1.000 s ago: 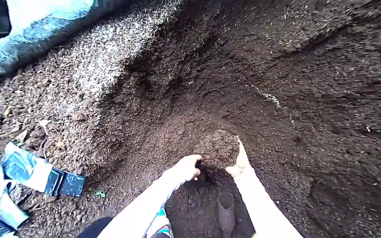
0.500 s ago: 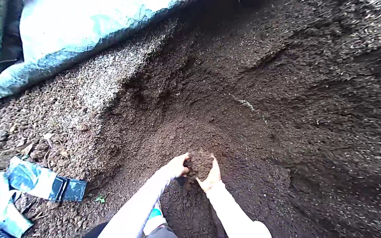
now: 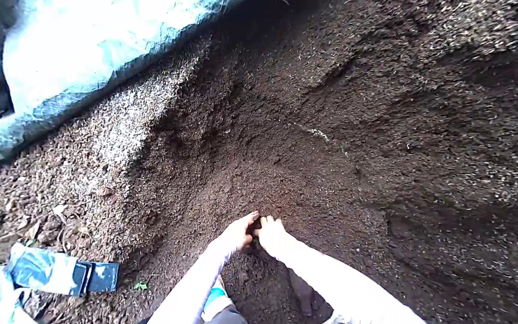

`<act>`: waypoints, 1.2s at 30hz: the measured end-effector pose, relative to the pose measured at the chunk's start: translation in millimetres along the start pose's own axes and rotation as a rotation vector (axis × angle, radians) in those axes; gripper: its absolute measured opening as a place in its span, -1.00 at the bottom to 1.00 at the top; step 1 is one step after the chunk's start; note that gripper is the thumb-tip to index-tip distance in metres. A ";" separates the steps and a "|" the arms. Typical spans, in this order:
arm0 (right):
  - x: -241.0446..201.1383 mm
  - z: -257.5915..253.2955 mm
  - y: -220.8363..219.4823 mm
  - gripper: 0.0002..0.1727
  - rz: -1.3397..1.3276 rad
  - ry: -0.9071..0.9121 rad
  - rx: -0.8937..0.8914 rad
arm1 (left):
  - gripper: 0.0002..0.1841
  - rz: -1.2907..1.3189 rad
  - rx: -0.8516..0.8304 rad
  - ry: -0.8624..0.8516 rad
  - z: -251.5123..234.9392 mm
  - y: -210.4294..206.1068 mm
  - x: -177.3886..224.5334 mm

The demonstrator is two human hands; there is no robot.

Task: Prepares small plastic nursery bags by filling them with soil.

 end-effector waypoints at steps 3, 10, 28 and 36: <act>13.6 16.9 31.6 -0.55 0.115 -0.027 0.042 | -0.10 0.006 0.025 0.046 1.9 3.8 -4.4; 16.1 18.5 12.5 -0.44 0.019 0.149 0.097 | -0.11 0.019 0.039 0.097 -2.3 3.6 -0.6; 215.8 -138.2 -61.7 -0.09 -2.600 -0.212 0.588 | -0.43 -0.073 0.064 0.165 11.2 -3.4 -12.3; 208.3 -150.0 -31.1 -0.06 -2.414 -0.241 0.418 | -0.40 0.033 0.086 0.169 11.4 -16.8 -29.1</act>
Point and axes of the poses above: each hand's wrist, its own z-axis away from the middle knuckle, its own y-axis out of the back of the hand, x = y × z, the point moved 8 cm from there along -z, towards the middle knuckle, and after that the axes turned 14 degrees about -z, right-handed, at the moved point
